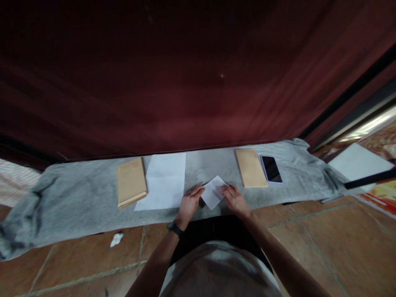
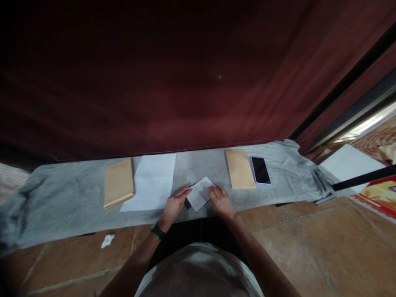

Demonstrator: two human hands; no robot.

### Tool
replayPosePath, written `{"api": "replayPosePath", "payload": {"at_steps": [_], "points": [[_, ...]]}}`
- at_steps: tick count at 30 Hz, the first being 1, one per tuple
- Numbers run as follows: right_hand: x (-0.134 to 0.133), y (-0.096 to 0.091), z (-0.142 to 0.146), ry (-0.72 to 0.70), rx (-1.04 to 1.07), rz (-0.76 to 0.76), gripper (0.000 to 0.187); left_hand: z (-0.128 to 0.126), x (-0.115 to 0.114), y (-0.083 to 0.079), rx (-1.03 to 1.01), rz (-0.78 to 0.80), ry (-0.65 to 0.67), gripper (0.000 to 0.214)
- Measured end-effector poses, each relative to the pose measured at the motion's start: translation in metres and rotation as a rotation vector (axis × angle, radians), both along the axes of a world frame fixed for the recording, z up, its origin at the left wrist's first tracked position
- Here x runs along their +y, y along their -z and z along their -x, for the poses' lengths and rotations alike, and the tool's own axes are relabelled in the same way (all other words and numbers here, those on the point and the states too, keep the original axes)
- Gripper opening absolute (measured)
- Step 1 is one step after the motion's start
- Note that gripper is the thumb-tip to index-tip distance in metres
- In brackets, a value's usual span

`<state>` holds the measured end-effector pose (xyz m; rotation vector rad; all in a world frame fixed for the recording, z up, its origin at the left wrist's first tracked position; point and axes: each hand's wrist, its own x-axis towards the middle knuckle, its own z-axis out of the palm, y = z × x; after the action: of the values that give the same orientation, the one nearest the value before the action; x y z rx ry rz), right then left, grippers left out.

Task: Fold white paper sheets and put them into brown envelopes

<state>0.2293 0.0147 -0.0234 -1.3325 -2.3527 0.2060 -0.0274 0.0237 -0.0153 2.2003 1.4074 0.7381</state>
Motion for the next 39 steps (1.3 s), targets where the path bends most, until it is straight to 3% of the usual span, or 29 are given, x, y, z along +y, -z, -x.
{"api": "replayPosePath", "payload": {"at_steps": [2, 5, 7, 9, 11, 14, 17, 19, 23, 27, 31, 35, 39], "points": [[-0.007, -0.001, 0.003, 0.018, -0.001, 0.008, 0.047, -0.002, -0.009, -0.006, 0.04, -0.02, 0.029, 0.042], [-0.013, -0.023, 0.013, -0.003, 0.118, 0.045, 0.056, -0.009, -0.016, -0.037, 0.042, -0.107, 0.047, 0.034], [-0.013, -0.044, 0.021, -0.001, 0.35, 0.125, 0.045, -0.016, -0.015, -0.065, -0.015, -0.168, 0.021, 0.028], [-0.012, -0.063, 0.03, 0.085, 0.678, 0.26, 0.031, -0.023, -0.01, -0.088, -0.164, -0.192, -0.056, 0.026], [-0.009, -0.075, 0.038, 0.22, 0.988, 0.413, 0.027, -0.027, -0.002, -0.1, -0.371, -0.129, -0.172, 0.046], [-0.005, -0.078, 0.049, 0.348, 1.37, 0.586, 0.032, -0.026, 0.006, -0.091, -0.632, 0.168, -0.258, 0.06], [-0.006, -0.067, 0.056, 0.389, 1.597, 0.687, 0.037, -0.019, 0.006, -0.067, -0.755, 0.5, -0.265, 0.046], [-0.008, -0.056, 0.055, 0.427, 1.622, 0.749, 0.04, -0.014, 0.004, -0.054, -0.79, 0.592, -0.289, 0.036], [-0.004, -0.037, 0.035, 0.519, 1.517, 0.756, 0.043, -0.004, 0.015, -0.041, -0.721, 0.584, -0.317, 0.028], [0.009, -0.02, 0.012, 0.487, 1.089, 0.667, 0.038, 0.002, 0.039, -0.032, -0.541, 0.54, -0.274, 0.022], [0.008, -0.005, 0.006, 0.499, 0.792, 0.604, 0.024, -0.004, 0.053, -0.016, -0.373, 0.47, -0.309, 0.021], [-0.003, 0.004, 0.009, 0.546, 0.178, 0.374, 0.031, -0.014, 0.051, 0.0, -0.216, 0.413, -0.326, 0.033], [-0.007, 0.009, 0.018, 0.38, -0.035, 0.116, 0.039, -0.018, 0.047, 0.01, -0.111, 0.377, -0.321, 0.04]]}}
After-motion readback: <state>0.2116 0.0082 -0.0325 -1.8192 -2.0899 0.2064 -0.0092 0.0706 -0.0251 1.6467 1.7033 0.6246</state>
